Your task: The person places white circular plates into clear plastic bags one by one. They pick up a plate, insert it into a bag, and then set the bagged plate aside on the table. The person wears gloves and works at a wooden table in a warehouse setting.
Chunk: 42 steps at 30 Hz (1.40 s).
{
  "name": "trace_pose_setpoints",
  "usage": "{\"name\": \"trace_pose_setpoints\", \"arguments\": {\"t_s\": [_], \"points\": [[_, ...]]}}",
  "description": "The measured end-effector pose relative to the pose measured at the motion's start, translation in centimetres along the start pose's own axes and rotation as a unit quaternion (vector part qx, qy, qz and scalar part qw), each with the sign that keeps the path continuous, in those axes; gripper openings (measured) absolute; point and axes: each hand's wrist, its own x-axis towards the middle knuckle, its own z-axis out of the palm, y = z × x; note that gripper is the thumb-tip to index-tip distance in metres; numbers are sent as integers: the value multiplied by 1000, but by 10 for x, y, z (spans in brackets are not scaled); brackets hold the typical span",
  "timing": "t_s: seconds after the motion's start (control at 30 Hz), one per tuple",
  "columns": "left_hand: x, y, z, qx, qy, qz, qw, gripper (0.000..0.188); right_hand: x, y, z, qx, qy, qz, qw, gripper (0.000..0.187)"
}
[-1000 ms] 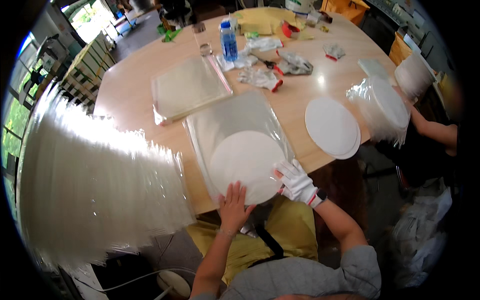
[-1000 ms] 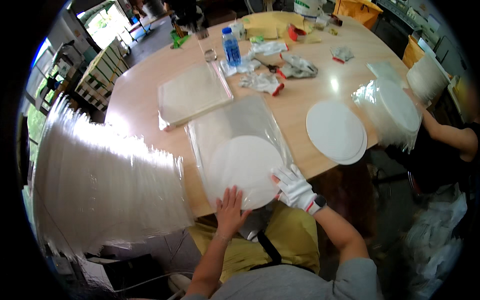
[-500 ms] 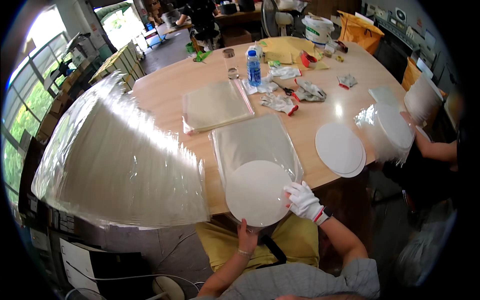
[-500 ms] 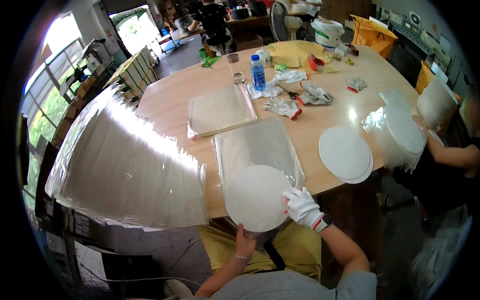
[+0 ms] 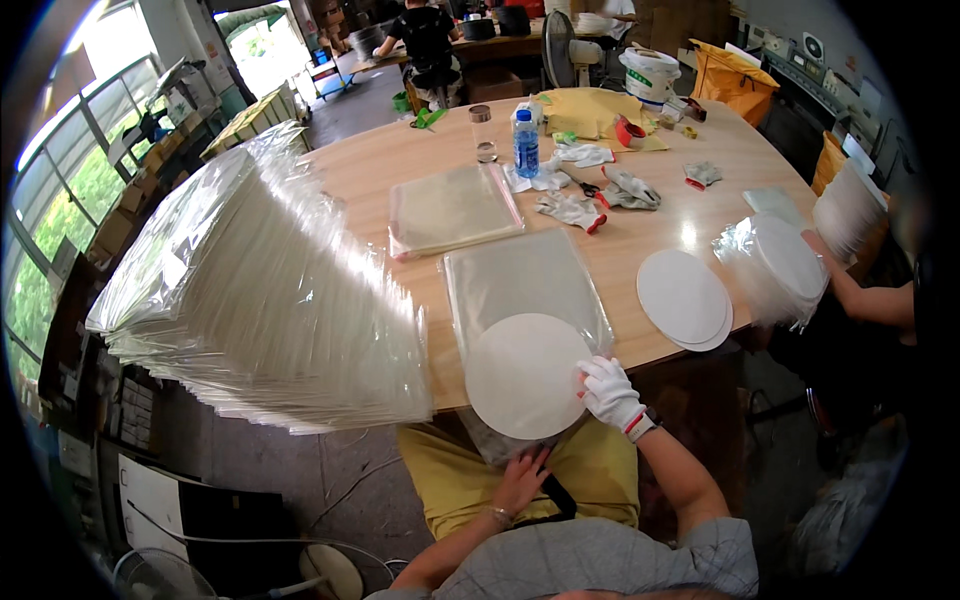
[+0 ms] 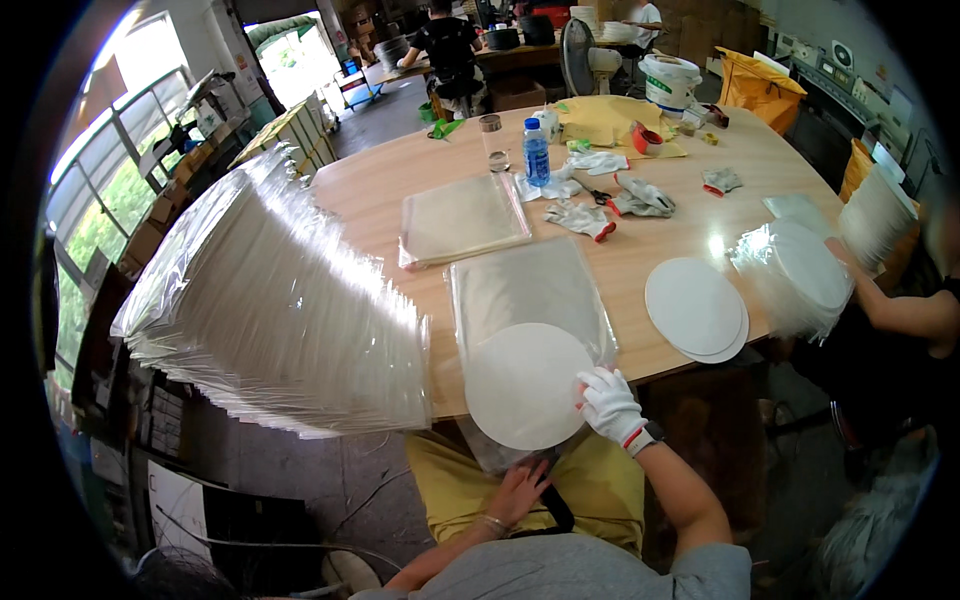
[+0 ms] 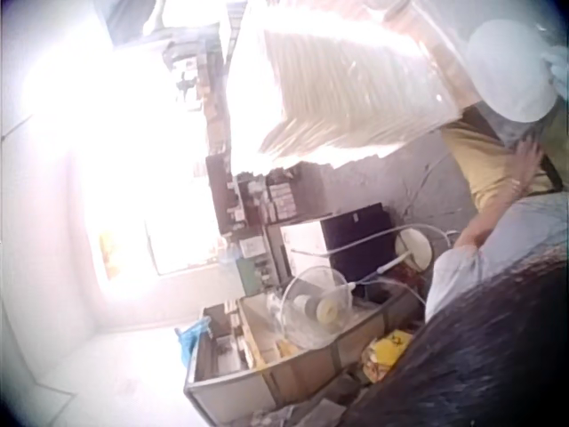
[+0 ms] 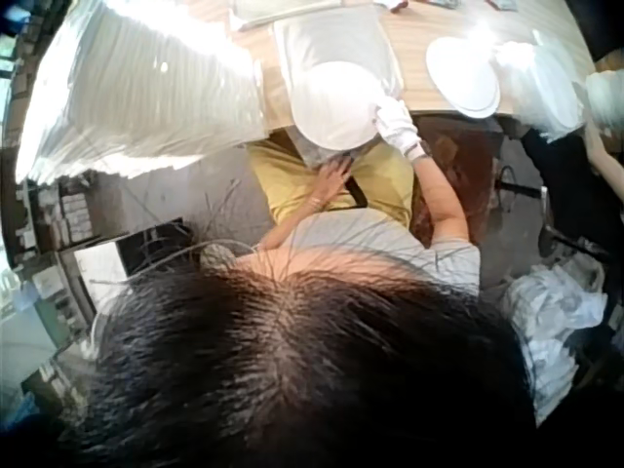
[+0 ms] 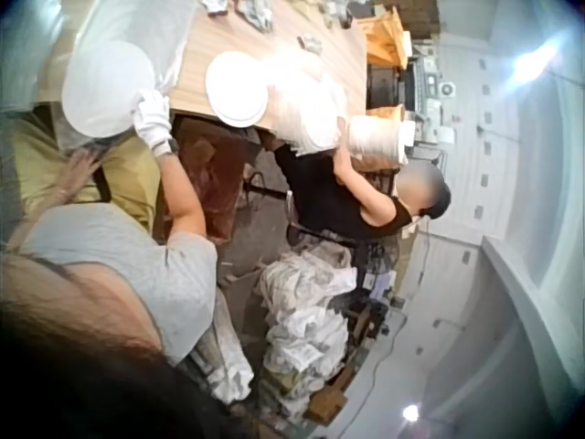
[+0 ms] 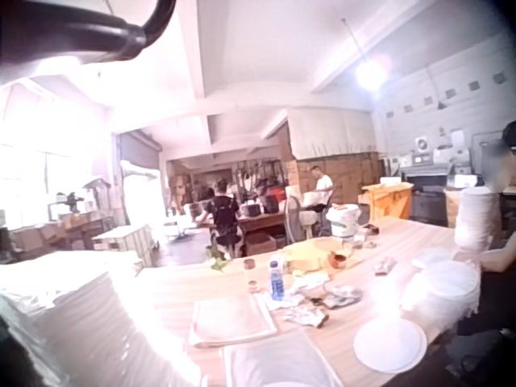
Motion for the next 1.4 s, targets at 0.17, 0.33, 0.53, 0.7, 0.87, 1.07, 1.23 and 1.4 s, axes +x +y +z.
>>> {"name": "trace_pose_setpoints", "arguments": {"t_s": [0.17, 0.33, 0.53, 0.7, 0.87, 1.07, 1.23, 1.4], "points": [[50, -10, -20, 87, 86, 73, 990, 21, -1, 8, -1, 14, 53, 0, 998, 18], [7, 37, 22, 245, 56, 135, 958, 21, -19, 4, -12, 270, 16, 250, 930, 23], [-38, 107, 79, 470, -60, 147, 868, 23, -21, -40, -6, 643, 103, 266, 711, 54], [-112, 171, 202, 688, -155, 254, 662, 27, 44, -75, -56, 689, 205, 193, 668, 49], [-167, 272, 255, 606, -7, 618, 502, 32, 191, -157, -179, 655, 139, 12, 743, 41], [-227, 432, 311, 501, 132, 693, 500, 30, 329, -284, -252, 746, -71, -74, 658, 35], [-220, 520, 234, 552, 329, 565, 518, 100, 363, -298, -235, 493, -138, -99, 853, 28], [-216, 478, 296, 698, 255, 669, 8, 62, 359, -300, -241, 360, -93, -158, 915, 30]]}}
